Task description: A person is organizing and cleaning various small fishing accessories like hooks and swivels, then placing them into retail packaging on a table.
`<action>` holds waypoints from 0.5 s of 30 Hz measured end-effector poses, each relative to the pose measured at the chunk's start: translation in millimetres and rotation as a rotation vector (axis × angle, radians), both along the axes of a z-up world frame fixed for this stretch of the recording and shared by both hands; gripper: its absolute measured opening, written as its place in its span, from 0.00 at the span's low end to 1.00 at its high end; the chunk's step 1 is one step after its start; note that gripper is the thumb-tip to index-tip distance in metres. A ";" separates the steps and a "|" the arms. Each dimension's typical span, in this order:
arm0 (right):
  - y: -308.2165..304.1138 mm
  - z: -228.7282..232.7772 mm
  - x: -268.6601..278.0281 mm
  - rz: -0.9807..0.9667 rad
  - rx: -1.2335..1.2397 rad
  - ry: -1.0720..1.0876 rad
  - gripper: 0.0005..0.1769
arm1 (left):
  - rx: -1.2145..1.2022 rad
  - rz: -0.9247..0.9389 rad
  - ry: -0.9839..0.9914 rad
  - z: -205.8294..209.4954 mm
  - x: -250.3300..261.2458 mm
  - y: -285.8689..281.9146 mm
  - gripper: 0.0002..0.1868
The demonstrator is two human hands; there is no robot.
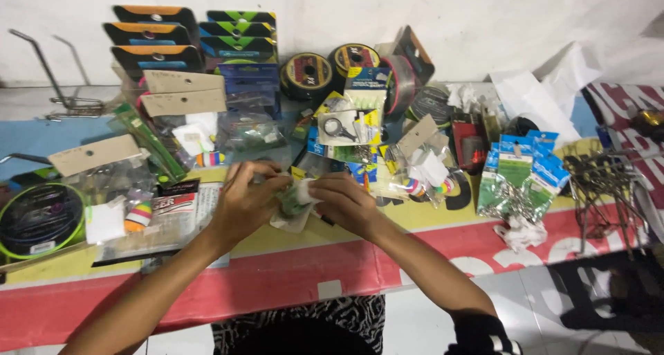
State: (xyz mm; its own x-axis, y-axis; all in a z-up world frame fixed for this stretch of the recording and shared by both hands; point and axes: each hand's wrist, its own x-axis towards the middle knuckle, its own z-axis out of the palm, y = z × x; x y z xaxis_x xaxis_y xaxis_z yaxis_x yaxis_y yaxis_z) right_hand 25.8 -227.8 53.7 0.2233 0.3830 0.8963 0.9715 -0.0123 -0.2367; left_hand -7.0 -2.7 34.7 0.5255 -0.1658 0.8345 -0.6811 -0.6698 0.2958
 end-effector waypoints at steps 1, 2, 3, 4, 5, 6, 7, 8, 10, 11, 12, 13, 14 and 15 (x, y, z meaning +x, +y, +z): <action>2.8 -1.1 -2.5 -0.011 -0.006 0.006 0.12 | -0.006 -0.011 0.006 4.1 -3.4 -2.7 0.22; 7.4 -1.6 -3.1 0.011 0.009 -0.033 0.12 | 0.056 0.028 -0.003 8.7 -6.0 -3.7 0.16; 12.4 -1.6 -3.8 0.034 0.023 -0.072 0.13 | 0.119 0.066 -0.011 13.8 -8.8 -4.2 0.10; 12.3 2.9 -6.2 0.031 0.020 -0.077 0.13 | 0.116 0.064 -0.015 14.3 -8.5 -5.0 0.10; 12.4 7.7 -8.9 0.022 0.012 -0.047 0.12 | 0.136 0.066 -0.016 15.3 -8.3 -5.7 0.10; 13.2 13.0 -9.8 0.018 0.003 -0.022 0.11 | 0.155 0.073 -0.020 16.3 -7.2 -5.8 0.10; 11.1 11.4 -3.0 0.019 -0.001 -0.030 0.11 | 0.151 0.076 -0.027 18.2 -4.8 -3.4 0.10; 8.7 8.4 1.8 0.028 -0.003 -0.019 0.10 | 0.171 0.084 -0.026 18.8 -4.1 -1.2 0.12; 5.0 3.6 8.1 0.037 -0.010 -0.005 0.11 | 0.186 0.091 -0.022 19.2 -3.1 0.0 0.15; 4.1 2.2 9.4 0.053 -0.004 0.018 0.12 | 0.190 0.097 -0.008 19.4 -3.0 -0.7 0.14; 5.0 1.3 12.5 0.073 0.004 0.036 0.13 | 0.196 0.107 0.001 20.5 -1.6 0.4 0.13; 4.5 0.4 10.8 0.075 0.002 0.034 0.13 | 0.194 0.110 0.000 19.3 -0.5 -0.1 0.13; 4.8 -1.4 7.7 0.055 -0.010 0.011 0.13 | 0.216 0.111 -0.005 18.0 -0.6 0.3 0.14; 4.9 -3.1 4.4 0.035 -0.021 -0.012 0.14 | 0.237 0.113 -0.010 16.8 -0.9 0.4 0.15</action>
State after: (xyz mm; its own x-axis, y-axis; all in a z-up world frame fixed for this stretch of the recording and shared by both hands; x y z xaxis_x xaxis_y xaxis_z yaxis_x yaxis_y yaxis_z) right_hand 30.2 -222.9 50.7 0.1990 0.4094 0.8904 0.9741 0.0164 -0.2253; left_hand -7.9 -2.3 51.5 0.5439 -0.2981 0.7844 -0.6004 -0.7913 0.1155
